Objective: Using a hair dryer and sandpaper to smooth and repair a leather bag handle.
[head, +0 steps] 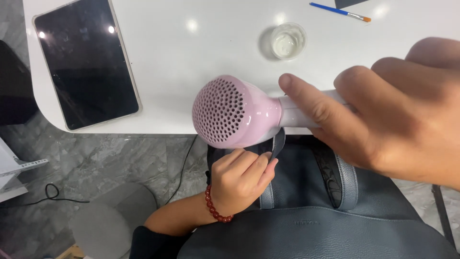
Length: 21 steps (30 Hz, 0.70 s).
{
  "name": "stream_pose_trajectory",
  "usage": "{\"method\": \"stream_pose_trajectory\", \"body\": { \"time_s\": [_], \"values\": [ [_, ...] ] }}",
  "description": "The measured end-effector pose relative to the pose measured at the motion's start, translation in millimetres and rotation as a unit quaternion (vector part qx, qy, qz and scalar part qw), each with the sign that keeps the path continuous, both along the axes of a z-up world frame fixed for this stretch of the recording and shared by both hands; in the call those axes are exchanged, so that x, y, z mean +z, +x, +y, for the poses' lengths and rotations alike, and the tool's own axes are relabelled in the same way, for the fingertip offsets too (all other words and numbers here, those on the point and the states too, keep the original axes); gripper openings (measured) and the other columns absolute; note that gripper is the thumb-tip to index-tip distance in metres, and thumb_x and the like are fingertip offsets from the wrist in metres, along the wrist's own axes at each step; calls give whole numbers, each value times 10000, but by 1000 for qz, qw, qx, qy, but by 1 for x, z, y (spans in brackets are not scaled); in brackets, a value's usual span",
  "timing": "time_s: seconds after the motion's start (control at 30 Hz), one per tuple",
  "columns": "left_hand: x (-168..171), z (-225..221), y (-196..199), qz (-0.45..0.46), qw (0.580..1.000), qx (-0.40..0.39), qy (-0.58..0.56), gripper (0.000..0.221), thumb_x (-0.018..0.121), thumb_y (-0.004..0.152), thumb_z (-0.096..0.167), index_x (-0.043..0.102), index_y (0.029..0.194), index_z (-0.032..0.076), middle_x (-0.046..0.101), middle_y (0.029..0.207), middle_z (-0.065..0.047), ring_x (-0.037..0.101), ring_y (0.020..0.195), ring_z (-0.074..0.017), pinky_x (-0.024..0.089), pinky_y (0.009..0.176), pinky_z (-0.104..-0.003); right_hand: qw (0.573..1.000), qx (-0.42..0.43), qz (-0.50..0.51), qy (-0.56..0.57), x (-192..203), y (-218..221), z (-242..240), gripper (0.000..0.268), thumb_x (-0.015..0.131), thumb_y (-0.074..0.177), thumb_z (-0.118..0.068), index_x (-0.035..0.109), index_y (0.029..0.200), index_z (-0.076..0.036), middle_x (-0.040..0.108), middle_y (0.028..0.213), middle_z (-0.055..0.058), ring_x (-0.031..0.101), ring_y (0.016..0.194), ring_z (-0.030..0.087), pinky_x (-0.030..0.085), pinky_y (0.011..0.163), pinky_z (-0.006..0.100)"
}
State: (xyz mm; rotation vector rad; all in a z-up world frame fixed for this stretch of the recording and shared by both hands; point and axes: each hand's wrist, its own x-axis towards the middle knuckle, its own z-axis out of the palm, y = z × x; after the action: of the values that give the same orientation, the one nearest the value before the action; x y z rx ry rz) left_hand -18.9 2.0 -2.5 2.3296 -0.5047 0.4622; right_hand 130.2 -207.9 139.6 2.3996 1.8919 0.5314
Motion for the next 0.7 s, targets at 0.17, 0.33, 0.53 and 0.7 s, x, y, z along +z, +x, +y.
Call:
{"method": "stream_pose_trajectory", "body": {
  "time_s": [0.17,0.33,0.53,0.7],
  "values": [
    [28,-5,13,-65,995,61,41,290,854,704,118,759,962,25,720,951,-135,703,930,-370,528,901,-535,997,47,-32,-47,2,-5,-2,568,761,771,-186,715,1328,-86,392,566,-50,398,431,72,225,410,265],
    [-19,1,-12,30,999,23,6,206,886,896,131,753,1040,66,685,1136,-71,681,1200,-298,489,1161,-517,997,58,-47,-6,1,0,-4,586,743,731,-130,723,1312,-52,367,592,-27,344,451,78,189,427,257],
    [7,-4,1,-1,998,48,36,269,844,806,160,779,1043,50,708,1102,-141,650,1119,-385,431,1076,-605,996,58,-62,-15,0,-13,-2,616,743,699,-108,729,1314,-121,497,618,9,403,467,97,205,435,264],
    [-9,-3,-9,24,998,48,45,248,836,838,177,762,1051,73,714,1078,-109,660,1096,-373,451,1068,-591,997,60,-37,-15,-1,-17,-3,661,730,674,-94,729,1333,-138,476,598,-10,386,455,96,211,430,272]
  ]
}}
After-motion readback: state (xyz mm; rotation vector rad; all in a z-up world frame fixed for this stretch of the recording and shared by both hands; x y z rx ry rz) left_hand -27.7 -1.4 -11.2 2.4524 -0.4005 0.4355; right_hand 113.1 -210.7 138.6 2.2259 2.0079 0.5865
